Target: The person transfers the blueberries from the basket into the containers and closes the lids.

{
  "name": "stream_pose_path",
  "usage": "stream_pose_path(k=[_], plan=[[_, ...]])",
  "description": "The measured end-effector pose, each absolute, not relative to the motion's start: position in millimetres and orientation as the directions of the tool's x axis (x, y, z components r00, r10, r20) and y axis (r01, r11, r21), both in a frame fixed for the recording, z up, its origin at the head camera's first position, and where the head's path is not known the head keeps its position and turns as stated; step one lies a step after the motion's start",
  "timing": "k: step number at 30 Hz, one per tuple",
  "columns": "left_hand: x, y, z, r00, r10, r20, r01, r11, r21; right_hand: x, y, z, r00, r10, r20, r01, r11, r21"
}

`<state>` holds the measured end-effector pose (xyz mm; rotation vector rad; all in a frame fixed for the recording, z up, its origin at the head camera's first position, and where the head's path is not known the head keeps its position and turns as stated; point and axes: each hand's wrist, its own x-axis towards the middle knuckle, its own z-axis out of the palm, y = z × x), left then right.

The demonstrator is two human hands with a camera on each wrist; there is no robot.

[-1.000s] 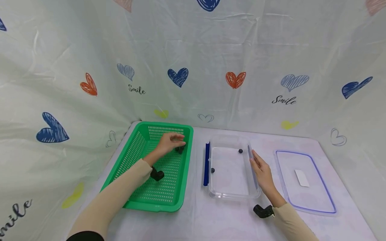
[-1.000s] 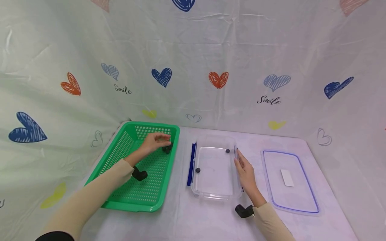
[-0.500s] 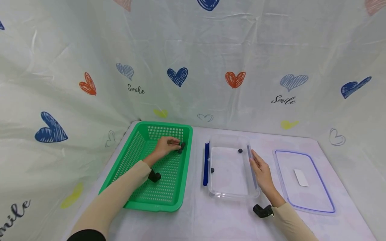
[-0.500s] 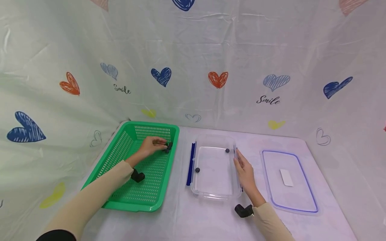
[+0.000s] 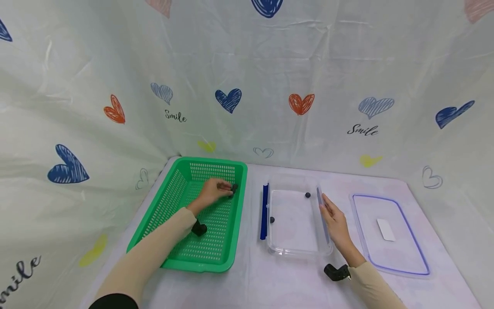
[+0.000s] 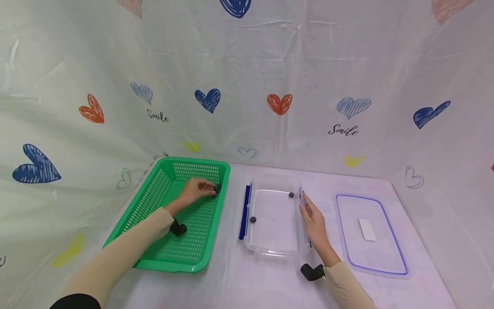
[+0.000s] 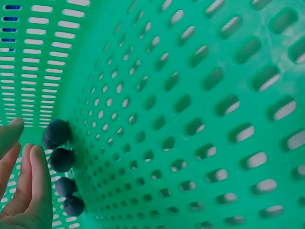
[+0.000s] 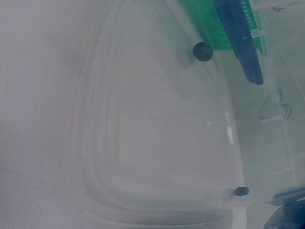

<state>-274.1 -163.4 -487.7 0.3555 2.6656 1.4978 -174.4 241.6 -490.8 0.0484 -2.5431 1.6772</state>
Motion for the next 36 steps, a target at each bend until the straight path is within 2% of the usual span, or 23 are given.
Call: stream_pose_path(k=[6,16,36], plan=[[-271,-163,-492,-0.971,0.232,0.060,0.175,0.516,0.838,-166,234,-471,-0.996,0.015,0.093,-0.080,0.391,-0.917],[-266,-161,-496,-0.971,0.228,0.077,0.184,0.498,0.847,-176,243,-500,-0.993,0.038,0.115,-0.090,0.406,-0.909],[-264,-154,-501,-0.965,0.225,0.133,0.233,0.511,0.828,-177,244,-501,-0.991,0.035,0.128,-0.102,0.422,-0.901]])
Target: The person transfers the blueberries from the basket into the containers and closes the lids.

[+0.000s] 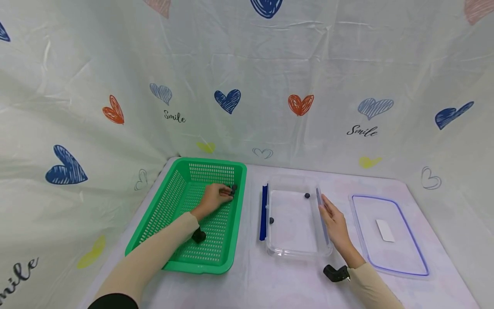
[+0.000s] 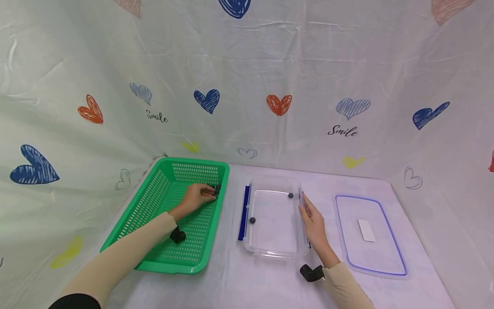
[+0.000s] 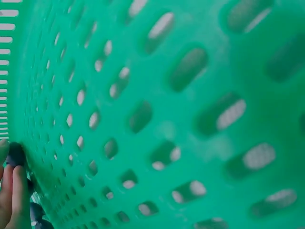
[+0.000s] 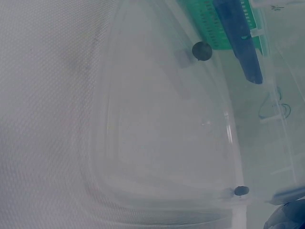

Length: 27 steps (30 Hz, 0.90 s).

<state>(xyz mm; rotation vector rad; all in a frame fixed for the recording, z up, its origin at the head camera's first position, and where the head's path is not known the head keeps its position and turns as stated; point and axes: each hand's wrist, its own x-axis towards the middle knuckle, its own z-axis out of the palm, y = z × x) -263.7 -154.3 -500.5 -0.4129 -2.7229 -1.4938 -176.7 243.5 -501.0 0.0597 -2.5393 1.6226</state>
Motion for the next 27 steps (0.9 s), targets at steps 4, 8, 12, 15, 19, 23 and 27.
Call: stream_pose_path(k=[4,8,12,15,19,23,27], plan=[[-263.7,-153.6,-501.6,-0.964,0.226,0.140,0.240,0.517,0.822,-176.6,243.2,-499.6,-0.991,0.035,0.132,-0.105,0.421,-0.901],[-264.0,-153.3,-503.8,-0.963,0.226,0.148,0.248,0.527,0.813,-176.0,243.1,-499.0,-0.992,0.036,0.123,-0.098,0.410,-0.907],[-263.6,-152.9,-505.9,-0.962,0.226,0.155,0.255,0.534,0.806,-175.6,242.9,-498.4,-0.993,0.038,0.113,-0.088,0.404,-0.911],[-263.2,-152.5,-506.3,-0.962,0.221,0.158,0.256,0.544,0.799,-175.1,242.3,-497.3,-0.993,0.039,0.112,-0.087,0.402,-0.911],[-263.8,-152.7,-506.8,-0.958,0.227,0.173,0.272,0.542,0.795,-174.7,241.4,-496.7,-0.992,0.041,0.118,-0.091,0.407,-0.909],[-265.2,-153.6,-506.6,-0.953,0.243,0.179,0.284,0.526,0.802,-175.9,241.5,-498.1,-0.991,0.046,0.123,-0.093,0.409,-0.908],[-265.3,-154.0,-503.6,-0.954,0.255,0.158,0.273,0.520,0.809,-176.2,241.8,-499.3,-0.991,0.042,0.124,-0.096,0.410,-0.907]])
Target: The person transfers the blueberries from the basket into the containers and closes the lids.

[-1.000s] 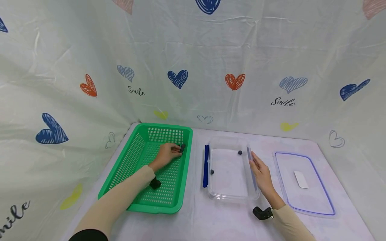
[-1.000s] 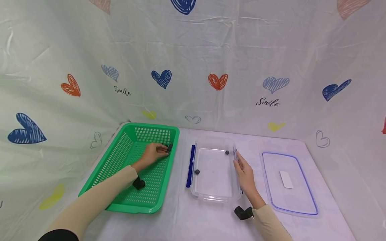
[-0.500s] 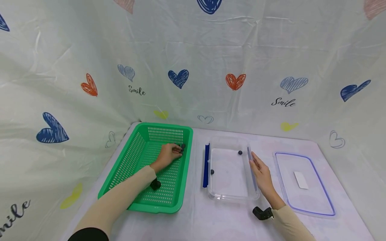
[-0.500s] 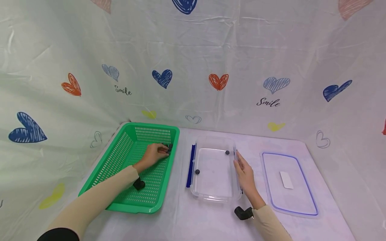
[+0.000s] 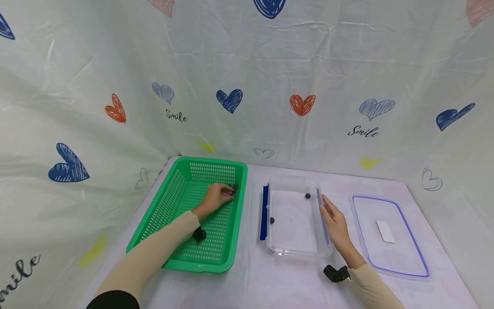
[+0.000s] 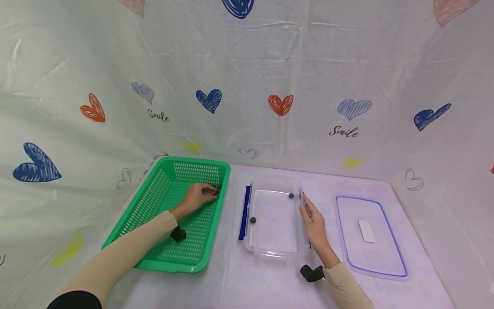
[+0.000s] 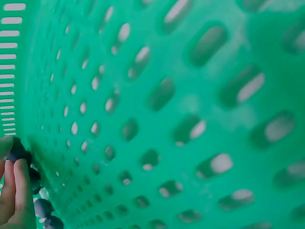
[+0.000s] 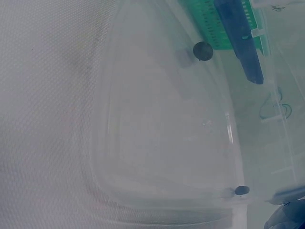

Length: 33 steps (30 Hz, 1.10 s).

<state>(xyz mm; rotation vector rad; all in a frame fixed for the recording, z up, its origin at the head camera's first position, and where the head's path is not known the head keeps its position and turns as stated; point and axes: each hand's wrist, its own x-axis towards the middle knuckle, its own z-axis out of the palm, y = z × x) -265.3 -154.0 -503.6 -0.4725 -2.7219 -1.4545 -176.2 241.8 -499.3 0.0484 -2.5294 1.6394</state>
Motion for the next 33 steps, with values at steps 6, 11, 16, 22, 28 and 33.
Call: stream_pose_path(k=[6,11,16,22,28,33], plan=[[-266,-155,-499,-0.951,0.272,0.149,0.273,0.505,0.818,-176,242,-500,-0.992,0.039,0.119,-0.092,0.422,-0.902],[-267,-157,-495,-0.951,0.274,0.142,0.271,0.518,0.811,-177,242,-500,-0.991,0.039,0.126,-0.098,0.422,-0.902],[-267,-160,-489,-0.948,0.273,0.164,0.288,0.515,0.807,-176,243,-500,-0.992,0.039,0.117,-0.090,0.422,-0.902],[-269,-165,-483,-0.953,0.244,0.179,0.280,0.488,0.827,-177,242,-501,-0.991,0.044,0.125,-0.095,0.425,-0.900],[-269,-168,-475,-0.964,0.205,0.170,0.250,0.479,0.842,-177,242,-502,-0.992,0.043,0.117,-0.088,0.416,-0.905],[-269,-170,-466,-0.972,0.165,0.166,0.226,0.473,0.852,-177,243,-501,-0.992,0.042,0.122,-0.093,0.421,-0.902]])
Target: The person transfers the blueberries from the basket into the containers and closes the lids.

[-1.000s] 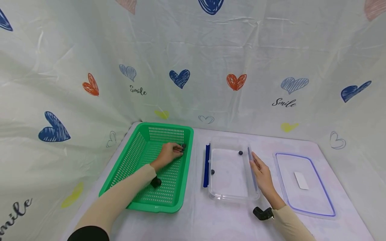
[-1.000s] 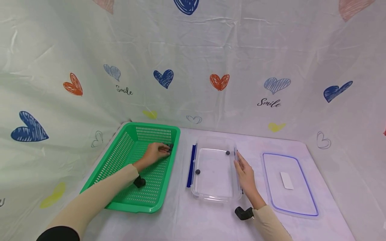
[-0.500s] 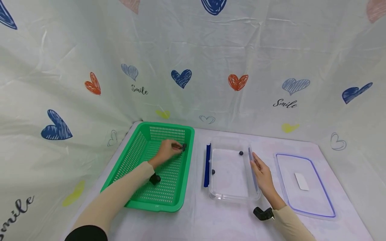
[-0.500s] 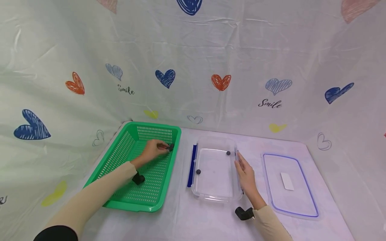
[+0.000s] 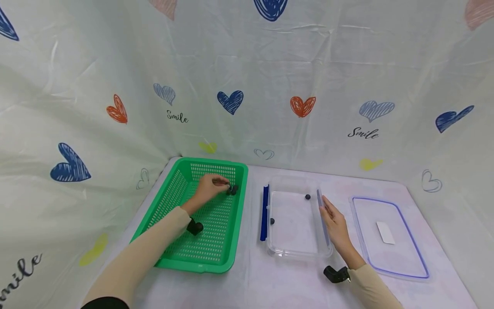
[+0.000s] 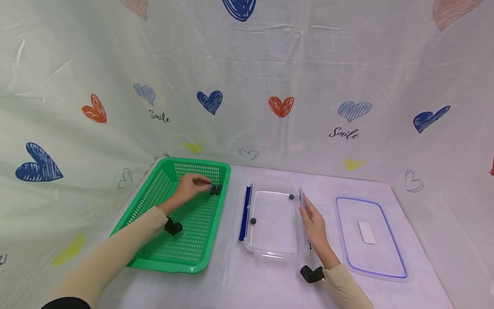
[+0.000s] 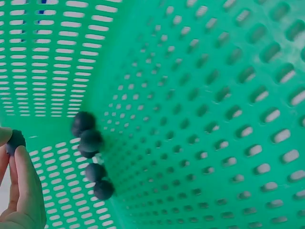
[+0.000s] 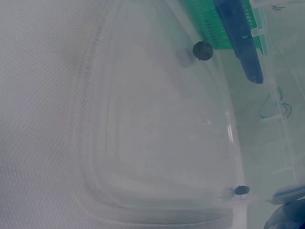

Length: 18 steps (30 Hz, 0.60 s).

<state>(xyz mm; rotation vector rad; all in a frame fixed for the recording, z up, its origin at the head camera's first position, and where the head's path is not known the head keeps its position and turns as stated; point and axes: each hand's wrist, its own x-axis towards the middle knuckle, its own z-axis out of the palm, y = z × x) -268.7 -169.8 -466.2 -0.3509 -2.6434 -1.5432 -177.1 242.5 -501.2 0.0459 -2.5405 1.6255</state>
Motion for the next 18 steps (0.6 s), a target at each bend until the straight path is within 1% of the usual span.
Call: stream_pose_path(k=[4,8,15,18], plan=[[-267,-171,-459,-0.975,0.138,0.172,0.217,0.455,0.864,-177,242,-500,-0.991,0.044,0.124,-0.095,0.417,-0.904],[-265,-171,-451,-0.981,0.125,0.151,0.191,0.435,0.880,-176,242,-498,-0.991,0.042,0.129,-0.101,0.402,-0.910],[-261,-168,-442,-0.986,0.118,0.122,0.160,0.401,0.902,-165,231,-468,-0.996,0.033,0.088,-0.068,0.390,-0.918],[-259,-166,-438,-0.986,0.126,0.111,0.152,0.384,0.911,-169,235,-476,-0.996,0.030,0.082,-0.064,0.381,-0.922]])
